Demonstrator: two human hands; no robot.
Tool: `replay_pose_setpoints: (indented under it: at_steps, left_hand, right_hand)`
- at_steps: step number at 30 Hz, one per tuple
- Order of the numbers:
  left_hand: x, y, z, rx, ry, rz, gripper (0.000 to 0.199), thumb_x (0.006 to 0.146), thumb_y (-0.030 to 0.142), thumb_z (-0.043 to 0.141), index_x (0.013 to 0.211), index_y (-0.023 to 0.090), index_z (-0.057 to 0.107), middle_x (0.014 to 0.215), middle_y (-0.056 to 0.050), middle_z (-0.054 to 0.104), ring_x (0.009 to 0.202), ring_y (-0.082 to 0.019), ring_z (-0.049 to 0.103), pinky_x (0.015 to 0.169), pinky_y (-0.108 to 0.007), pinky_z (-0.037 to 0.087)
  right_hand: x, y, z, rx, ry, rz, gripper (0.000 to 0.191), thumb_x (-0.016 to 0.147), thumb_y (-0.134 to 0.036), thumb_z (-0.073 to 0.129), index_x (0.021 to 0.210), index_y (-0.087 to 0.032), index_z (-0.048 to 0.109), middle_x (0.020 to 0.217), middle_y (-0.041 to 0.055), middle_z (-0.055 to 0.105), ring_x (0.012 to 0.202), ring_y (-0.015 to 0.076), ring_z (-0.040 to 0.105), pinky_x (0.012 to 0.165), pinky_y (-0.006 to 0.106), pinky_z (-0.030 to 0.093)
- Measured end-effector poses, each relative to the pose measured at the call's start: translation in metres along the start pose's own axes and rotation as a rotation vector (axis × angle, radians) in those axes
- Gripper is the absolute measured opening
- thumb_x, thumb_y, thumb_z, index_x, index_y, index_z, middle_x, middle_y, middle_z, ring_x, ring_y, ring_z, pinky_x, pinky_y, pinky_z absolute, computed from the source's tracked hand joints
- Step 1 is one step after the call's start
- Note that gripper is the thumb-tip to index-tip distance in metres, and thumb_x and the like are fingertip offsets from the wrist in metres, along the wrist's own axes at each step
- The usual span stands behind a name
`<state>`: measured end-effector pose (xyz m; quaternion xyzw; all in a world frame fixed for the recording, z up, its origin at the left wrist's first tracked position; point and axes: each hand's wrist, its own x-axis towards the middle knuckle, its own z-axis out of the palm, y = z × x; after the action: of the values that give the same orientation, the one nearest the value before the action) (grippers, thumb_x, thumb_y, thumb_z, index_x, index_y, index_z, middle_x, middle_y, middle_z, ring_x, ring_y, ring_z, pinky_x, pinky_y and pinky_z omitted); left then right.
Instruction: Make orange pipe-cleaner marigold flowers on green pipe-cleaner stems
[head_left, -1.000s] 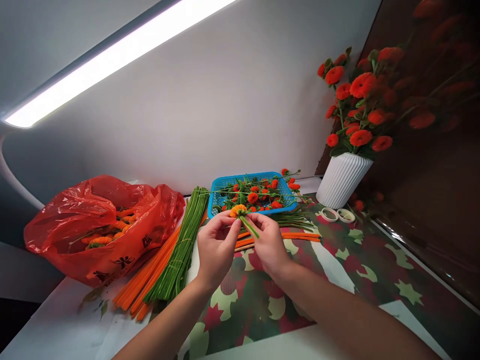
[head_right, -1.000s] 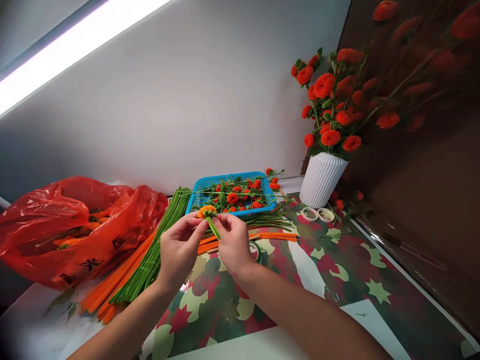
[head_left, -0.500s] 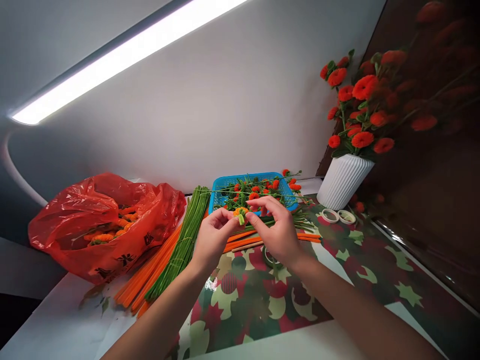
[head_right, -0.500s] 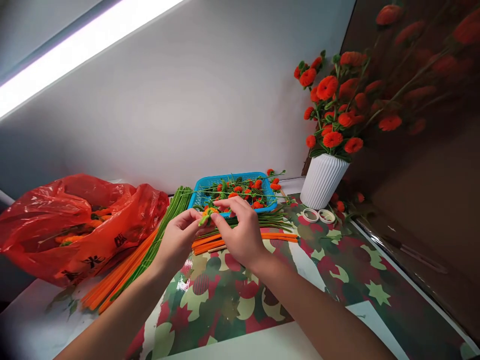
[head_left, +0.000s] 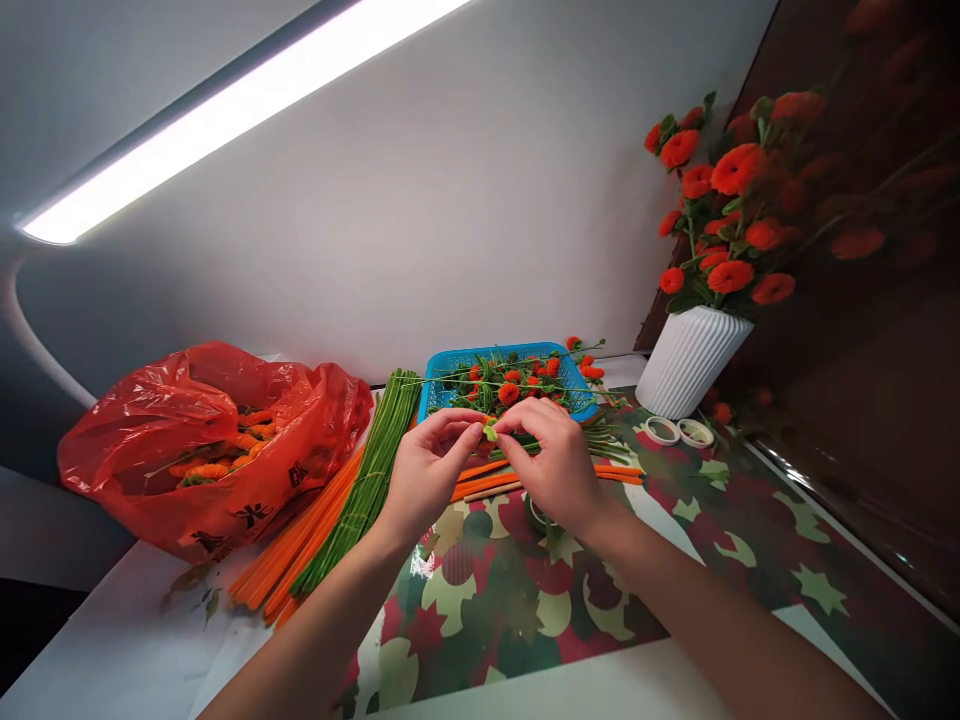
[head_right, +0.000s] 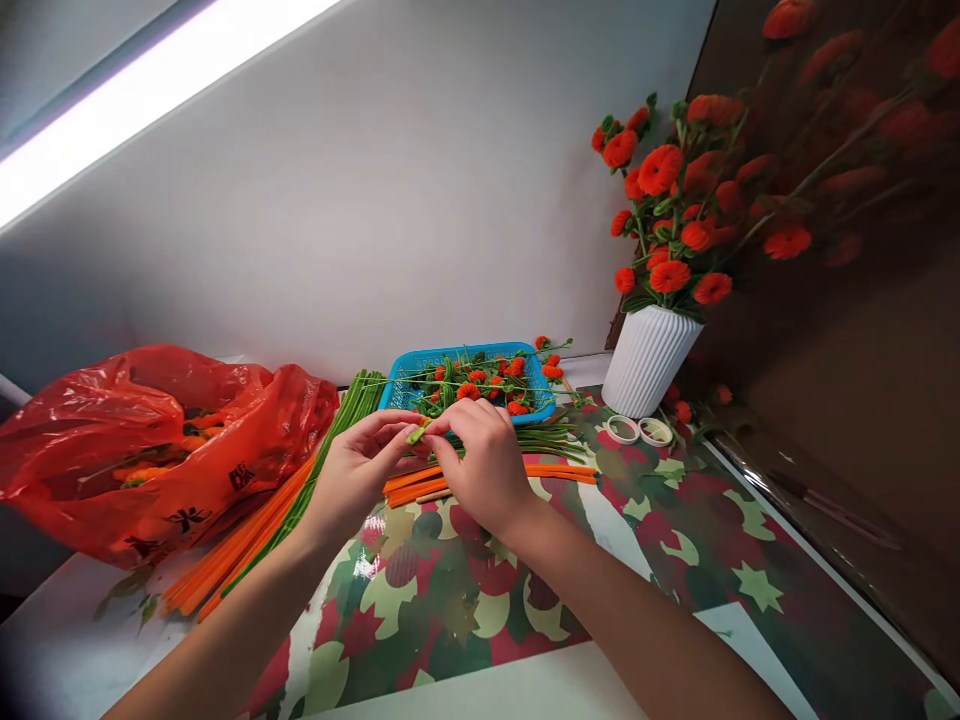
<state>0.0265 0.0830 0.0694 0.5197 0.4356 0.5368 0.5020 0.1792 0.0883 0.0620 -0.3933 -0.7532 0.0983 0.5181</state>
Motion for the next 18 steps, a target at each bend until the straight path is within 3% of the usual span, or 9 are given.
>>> replay_pose_setpoints:
  at_steps: [7, 10, 13, 15, 18]
  left_hand:
    - [0.002, 0.003, -0.002, 0.098, 0.010, -0.036, 0.023, 0.072, 0.035, 0.075, 0.080, 0.015, 0.068, 0.057, 0.003, 0.065, 0.049, -0.009, 0.060, 0.051, -0.018, 0.054]
    - [0.002, 0.006, -0.004, 0.138, -0.026, -0.038, 0.020, 0.073, 0.034, 0.073, 0.075, 0.015, 0.067, 0.050, 0.004, 0.060, 0.044, -0.007, 0.056, 0.047, -0.016, 0.050]
    - [0.004, 0.007, -0.006, 0.159, -0.053, -0.047, 0.020, 0.074, 0.034, 0.072, 0.072, 0.015, 0.067, 0.048, 0.005, 0.058, 0.043, -0.007, 0.055, 0.045, -0.016, 0.048]
    - [0.004, 0.008, -0.007, 0.169, -0.055, -0.049, 0.021, 0.074, 0.035, 0.072, 0.073, 0.015, 0.067, 0.049, 0.005, 0.059, 0.043, -0.008, 0.056, 0.045, -0.016, 0.047]
    - [0.003, 0.010, -0.006, 0.167, -0.042, -0.046, 0.021, 0.074, 0.036, 0.071, 0.075, 0.016, 0.068, 0.052, 0.004, 0.060, 0.045, -0.008, 0.057, 0.046, -0.017, 0.048]
  right_hand:
    - [0.005, 0.016, -0.014, -0.180, -0.141, -0.462, 0.015, 0.090, -0.010, 0.054, 0.086, -0.018, 0.066, 0.081, 0.0027, 0.069, 0.076, 0.0159, 0.055, 0.073, 0.033, 0.038]
    - [0.006, 0.017, -0.019, -0.273, -0.122, -0.585, 0.018, 0.091, -0.008, 0.052, 0.088, -0.020, 0.066, 0.083, 0.0016, 0.071, 0.080, 0.0166, 0.053, 0.075, 0.034, 0.038]
    - [0.006, 0.016, -0.021, -0.254, -0.030, -0.583, 0.017, 0.090, -0.010, 0.054, 0.088, -0.022, 0.066, 0.087, 0.0003, 0.072, 0.081, 0.0161, 0.053, 0.076, 0.033, 0.039]
    - [0.006, 0.015, -0.021, -0.195, 0.007, -0.510, 0.010, 0.088, -0.015, 0.060, 0.083, -0.022, 0.066, 0.085, 0.0013, 0.071, 0.080, 0.0167, 0.053, 0.076, 0.033, 0.039]
    - [0.007, 0.014, -0.019, -0.121, -0.036, -0.336, 0.007, 0.083, -0.023, 0.068, 0.077, -0.021, 0.065, 0.078, 0.0025, 0.068, 0.077, 0.0181, 0.053, 0.074, 0.035, 0.039]
